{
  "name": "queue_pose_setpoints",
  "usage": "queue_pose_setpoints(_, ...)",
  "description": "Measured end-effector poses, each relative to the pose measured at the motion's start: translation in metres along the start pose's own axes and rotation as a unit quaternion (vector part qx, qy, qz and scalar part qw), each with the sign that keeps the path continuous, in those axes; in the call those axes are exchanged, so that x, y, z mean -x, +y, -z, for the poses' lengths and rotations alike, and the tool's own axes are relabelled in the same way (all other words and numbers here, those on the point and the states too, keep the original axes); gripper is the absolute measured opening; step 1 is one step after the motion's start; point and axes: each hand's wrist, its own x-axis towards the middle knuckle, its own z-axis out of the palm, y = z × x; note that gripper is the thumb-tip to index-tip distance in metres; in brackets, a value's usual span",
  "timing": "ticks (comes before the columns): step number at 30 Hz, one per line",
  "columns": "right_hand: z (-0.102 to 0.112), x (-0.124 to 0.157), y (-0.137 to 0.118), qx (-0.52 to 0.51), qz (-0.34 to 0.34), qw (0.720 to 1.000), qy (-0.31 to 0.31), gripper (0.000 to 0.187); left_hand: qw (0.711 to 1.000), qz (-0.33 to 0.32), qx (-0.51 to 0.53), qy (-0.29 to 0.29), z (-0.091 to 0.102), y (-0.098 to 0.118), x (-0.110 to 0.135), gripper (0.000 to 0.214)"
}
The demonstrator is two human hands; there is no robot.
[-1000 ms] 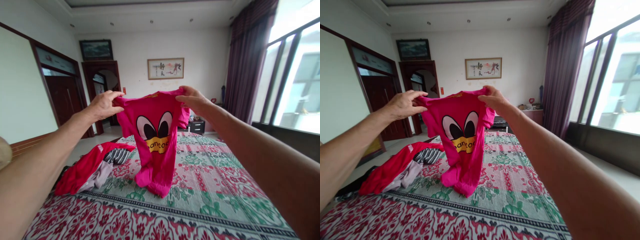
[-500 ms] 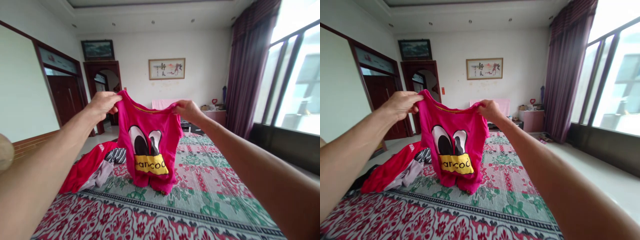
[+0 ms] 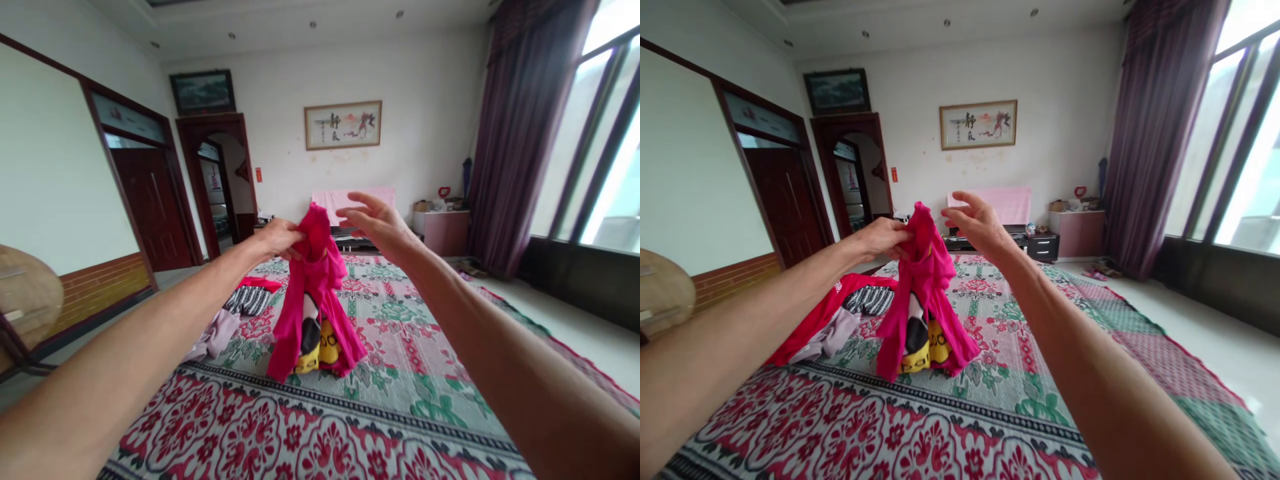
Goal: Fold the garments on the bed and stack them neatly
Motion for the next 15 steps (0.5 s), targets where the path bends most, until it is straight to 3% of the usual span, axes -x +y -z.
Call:
queue_pose_setpoints(1, 0.006, 0.002, 0.014, -0.002, -0.040, 0.999, 0.027, 0.055, 0.997, -0.014, 0.022, 0.077, 0.007, 0.001, -0.009, 0.023)
queue_pose_setpoints(3, 0.020, 0.010, 0.048, 0.021, -0.120, 0.990, 0.068, 0.052, 0.961, -0.095, 0.087, 0.244, 0.026, 0.007, -0.022, 0.026)
queue_pose_setpoints(4, 0.027, 0.016, 0.067, 0.045, -0.159, 0.983, 0.076, 0.048, 0.933, -0.143, 0.112, 0.310, 0.037, 0.012, -0.025, 0.028)
queue_pose_setpoints(5, 0.034, 0.023, 0.087, 0.070, -0.192, 0.975, 0.089, 0.045, 0.919, -0.167, 0.120, 0.335, 0.047, 0.017, -0.025, 0.028)
queue_pose_setpoints(6, 0.042, 0.032, 0.108, 0.093, -0.224, 0.965, 0.098, 0.041, 0.924, -0.160, 0.117, 0.327, 0.055, 0.022, -0.021, 0.026)
queue_pose_setpoints(9, 0.064, 0.066, 0.168, 0.176, -0.284, 0.938, 0.091, 0.034, 0.976, -0.083, 0.097, 0.176, 0.068, 0.029, 0.002, 0.017)
queue_pose_setpoints(11, 0.077, 0.093, 0.202, 0.228, -0.290, 0.925, 0.088, 0.030, 0.985, -0.074, 0.110, 0.107, 0.070, 0.030, 0.020, 0.013)
queue_pose_setpoints(13, 0.089, 0.119, 0.227, 0.264, -0.283, 0.918, 0.091, 0.029, 0.982, -0.098, 0.129, 0.097, 0.074, 0.031, 0.031, 0.014)
queue_pose_setpoints(15, 0.098, 0.142, 0.244, 0.292, -0.281, 0.907, 0.114, 0.031, 0.975, -0.122, 0.139, 0.125, 0.080, 0.036, 0.035, 0.016)
